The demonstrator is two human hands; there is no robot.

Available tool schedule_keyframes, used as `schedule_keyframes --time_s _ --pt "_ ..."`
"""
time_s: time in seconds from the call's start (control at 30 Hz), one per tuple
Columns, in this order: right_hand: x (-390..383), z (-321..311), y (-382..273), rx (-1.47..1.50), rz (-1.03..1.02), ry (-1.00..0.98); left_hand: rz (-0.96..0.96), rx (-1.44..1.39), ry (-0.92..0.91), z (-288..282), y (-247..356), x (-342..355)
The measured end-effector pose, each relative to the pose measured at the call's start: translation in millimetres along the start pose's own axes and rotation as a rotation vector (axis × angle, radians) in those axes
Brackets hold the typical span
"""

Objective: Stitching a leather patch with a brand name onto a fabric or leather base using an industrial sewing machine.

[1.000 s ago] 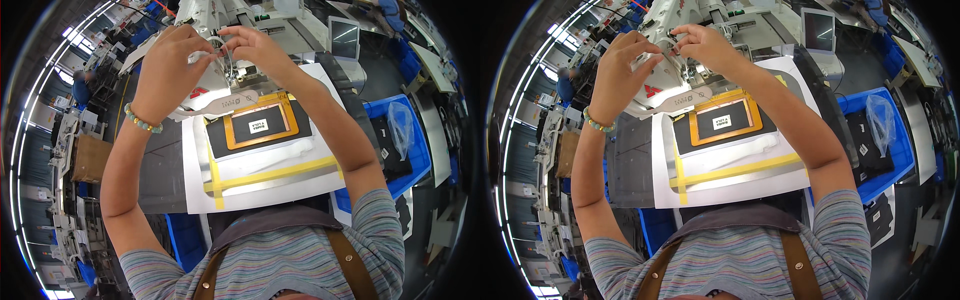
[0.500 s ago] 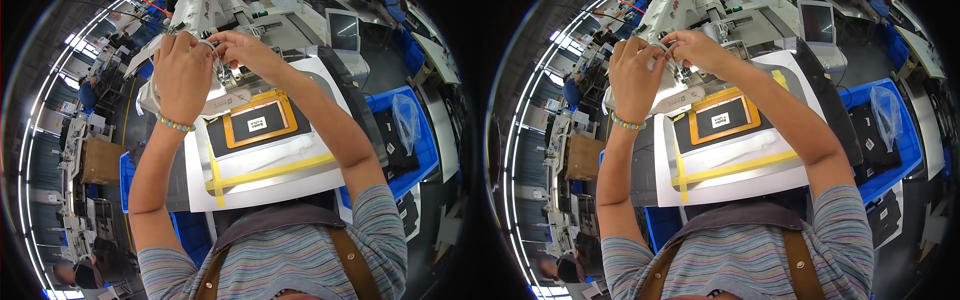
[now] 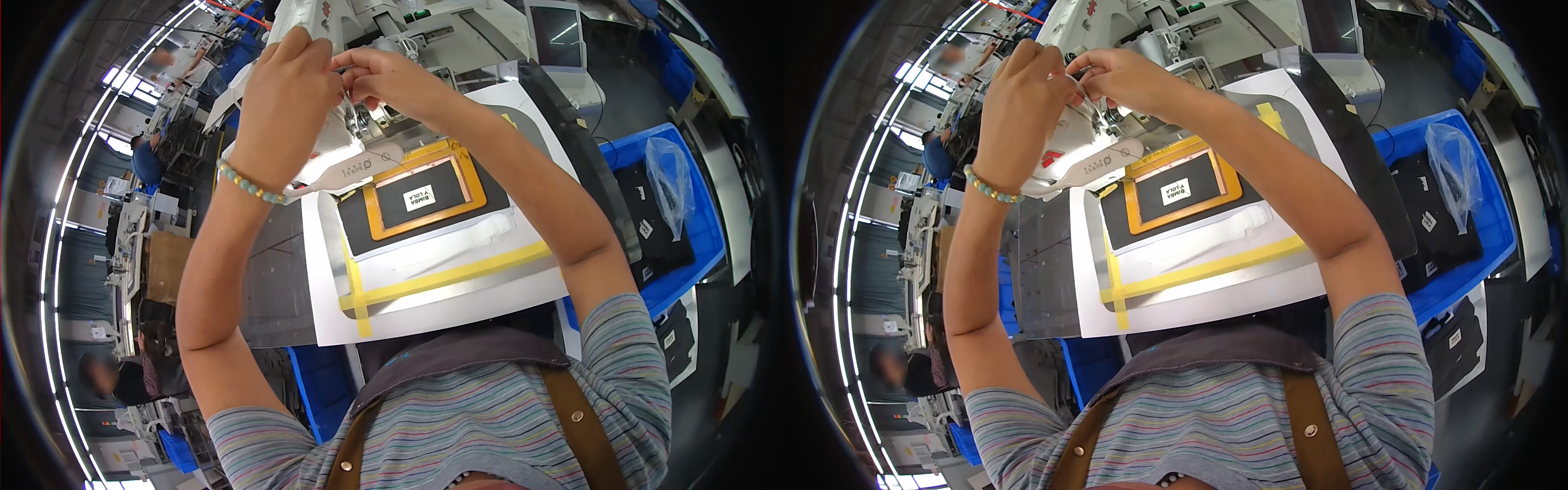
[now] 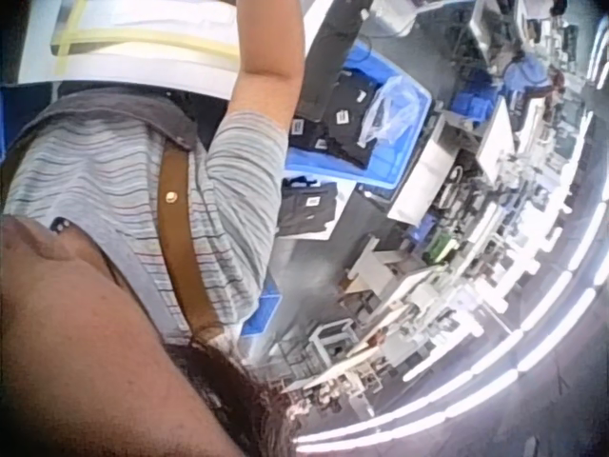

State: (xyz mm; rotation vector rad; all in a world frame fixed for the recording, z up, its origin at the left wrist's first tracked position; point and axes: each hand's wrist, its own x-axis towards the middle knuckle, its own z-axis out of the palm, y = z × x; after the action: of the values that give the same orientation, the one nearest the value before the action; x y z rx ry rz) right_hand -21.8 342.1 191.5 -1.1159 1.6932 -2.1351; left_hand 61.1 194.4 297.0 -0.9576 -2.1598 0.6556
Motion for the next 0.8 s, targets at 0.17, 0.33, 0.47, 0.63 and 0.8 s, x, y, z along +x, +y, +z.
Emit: schedule_keyframes --time_s 0.17,0.33,0.47,0.63,0.8 --pt "-1.6 1.6 -1.2 -0.005 -0.001 -0.024 0.325 -0.036 -0.108 -6.0 -26.5 18.0" --pt "-5.0 1.2 -3.5 0.068 0.007 -0.029 0.56 -0.066 -0.023 -9.5 -47.2 30.3" --pt "-3.0 -1.5 -0.2 0.087 0.01 -0.032 0.577 -0.132 -0.089 0.6 -56.7 25.0" --pt "-0.8 0.0 1.6 0.099 0.007 -0.044 0.597 -0.23 -0.047 8.2 -64.2 23.3" --pt "-1.6 0.9 1.7 0.105 0.006 -0.03 0.619 -0.276 -0.065 12.5 -65.7 27.1"
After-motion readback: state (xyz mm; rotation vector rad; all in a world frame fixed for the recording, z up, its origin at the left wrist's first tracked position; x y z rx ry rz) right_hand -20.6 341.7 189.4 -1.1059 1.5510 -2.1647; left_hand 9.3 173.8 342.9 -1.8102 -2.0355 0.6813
